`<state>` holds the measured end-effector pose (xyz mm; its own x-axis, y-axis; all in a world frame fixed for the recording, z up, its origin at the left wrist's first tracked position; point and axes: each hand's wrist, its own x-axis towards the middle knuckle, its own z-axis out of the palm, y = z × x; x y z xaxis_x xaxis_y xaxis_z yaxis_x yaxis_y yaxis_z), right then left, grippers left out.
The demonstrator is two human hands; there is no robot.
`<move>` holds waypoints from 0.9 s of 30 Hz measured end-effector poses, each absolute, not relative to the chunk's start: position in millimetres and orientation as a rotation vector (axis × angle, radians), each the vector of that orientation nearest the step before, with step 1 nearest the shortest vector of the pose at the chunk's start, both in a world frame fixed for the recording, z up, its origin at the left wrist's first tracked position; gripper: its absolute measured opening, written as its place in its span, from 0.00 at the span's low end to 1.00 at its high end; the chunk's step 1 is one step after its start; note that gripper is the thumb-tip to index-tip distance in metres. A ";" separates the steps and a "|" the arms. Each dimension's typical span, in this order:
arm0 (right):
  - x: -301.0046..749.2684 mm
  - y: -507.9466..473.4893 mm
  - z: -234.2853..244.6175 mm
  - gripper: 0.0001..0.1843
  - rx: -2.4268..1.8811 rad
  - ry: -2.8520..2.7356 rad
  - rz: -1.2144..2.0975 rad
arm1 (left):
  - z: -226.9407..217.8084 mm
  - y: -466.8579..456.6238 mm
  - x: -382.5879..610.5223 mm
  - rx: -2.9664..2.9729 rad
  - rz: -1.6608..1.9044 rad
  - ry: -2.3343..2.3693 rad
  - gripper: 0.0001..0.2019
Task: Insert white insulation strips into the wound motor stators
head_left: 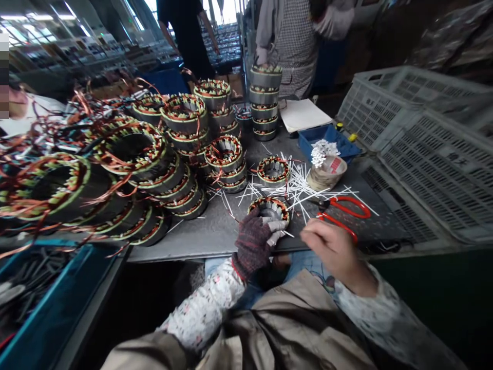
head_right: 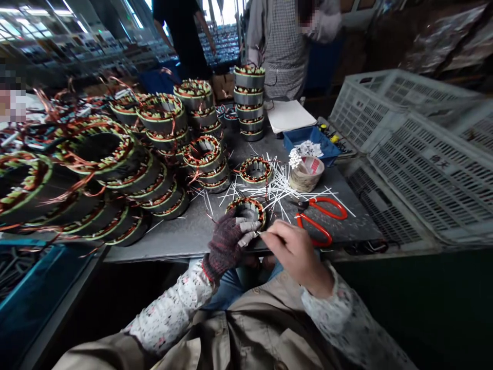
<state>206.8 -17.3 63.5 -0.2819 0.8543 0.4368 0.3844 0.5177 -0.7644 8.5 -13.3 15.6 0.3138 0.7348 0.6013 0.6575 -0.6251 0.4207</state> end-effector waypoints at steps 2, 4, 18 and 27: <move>199.3 -13.4 51.0 0.20 -1.160 -1.999 0.592 | 11.0 -13.5 6.7 2.487 1.232 1.306 0.13; 191.3 -10.6 37.3 0.22 -1.214 -2.064 0.537 | 7.3 -13.9 6.2 2.505 1.254 1.305 0.14; 208.0 -26.2 39.2 0.28 -0.849 -1.555 1.558 | 14.7 -13.4 0.0 2.534 1.211 1.312 0.06; 176.4 9.4 57.1 0.27 -0.862 -0.869 1.420 | 2.2 -21.3 29.7 2.651 1.304 1.430 0.06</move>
<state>176.4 9.4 57.1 -0.0245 0.9996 -0.0106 -0.4456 -0.0204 -0.8950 29.7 -21.3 2.2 0.3079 0.6449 0.6995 0.7560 -0.6122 0.2316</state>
